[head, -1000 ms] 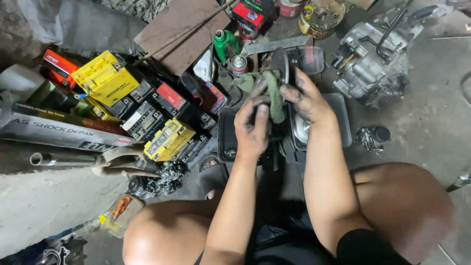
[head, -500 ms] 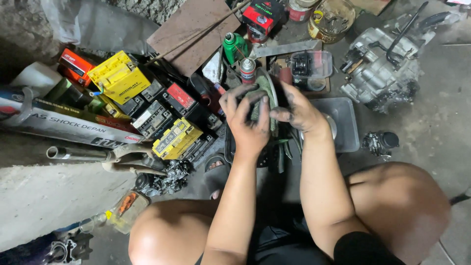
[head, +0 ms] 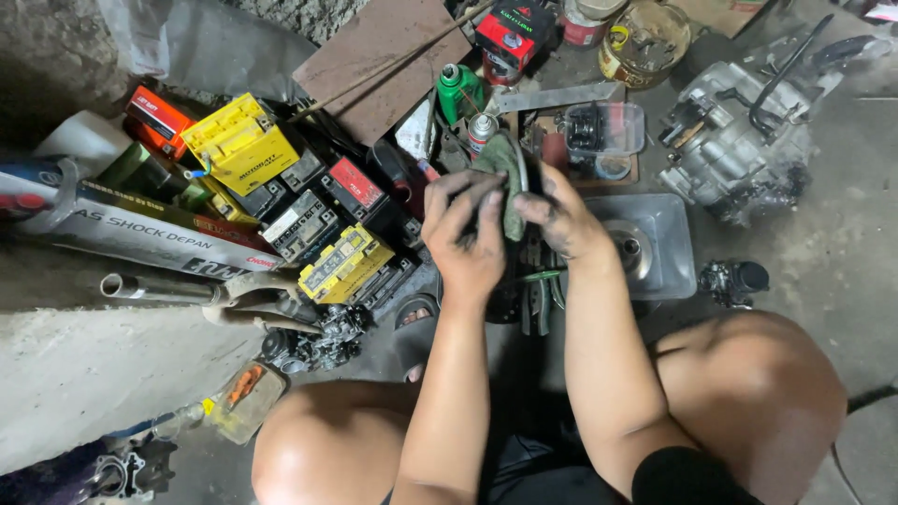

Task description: Wiping down a circular metal engine component with a cloth to remove dirt or grease.

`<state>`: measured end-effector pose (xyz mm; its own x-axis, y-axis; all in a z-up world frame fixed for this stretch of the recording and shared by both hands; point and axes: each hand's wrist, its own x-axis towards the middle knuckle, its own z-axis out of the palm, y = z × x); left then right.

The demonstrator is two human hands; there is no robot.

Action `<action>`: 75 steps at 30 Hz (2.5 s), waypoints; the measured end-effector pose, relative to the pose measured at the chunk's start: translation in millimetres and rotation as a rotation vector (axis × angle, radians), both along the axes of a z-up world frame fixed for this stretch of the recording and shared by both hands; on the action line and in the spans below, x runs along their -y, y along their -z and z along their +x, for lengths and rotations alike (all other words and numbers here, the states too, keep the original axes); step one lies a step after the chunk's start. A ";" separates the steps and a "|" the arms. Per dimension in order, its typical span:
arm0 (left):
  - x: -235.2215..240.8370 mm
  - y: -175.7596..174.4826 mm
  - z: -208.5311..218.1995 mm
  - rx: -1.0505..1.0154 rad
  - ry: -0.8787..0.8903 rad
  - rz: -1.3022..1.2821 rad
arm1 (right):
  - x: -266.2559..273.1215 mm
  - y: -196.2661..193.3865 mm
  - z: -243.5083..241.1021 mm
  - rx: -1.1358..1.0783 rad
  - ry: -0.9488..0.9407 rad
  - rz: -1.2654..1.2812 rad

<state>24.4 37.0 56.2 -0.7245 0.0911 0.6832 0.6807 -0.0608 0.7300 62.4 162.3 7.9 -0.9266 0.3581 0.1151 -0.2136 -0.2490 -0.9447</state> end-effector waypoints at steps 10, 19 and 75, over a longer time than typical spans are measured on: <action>6.8 25.2 2.2 -0.091 0.070 -0.388 | -3.8 17.0 8.8 0.021 0.022 -0.165; 1.0 16.5 -3.8 0.255 -0.150 -0.472 | -11.2 14.7 0.4 -0.139 -0.151 0.242; 14.1 -20.3 22.7 -0.067 0.260 -0.131 | 26.4 -60.3 23.6 -0.313 0.154 -0.249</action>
<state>47.0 22.9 76.5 -0.6193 0.3584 0.6986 0.7014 -0.1473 0.6973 85.9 135.9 68.2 -0.7943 0.5417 0.2752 -0.5330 -0.4039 -0.7435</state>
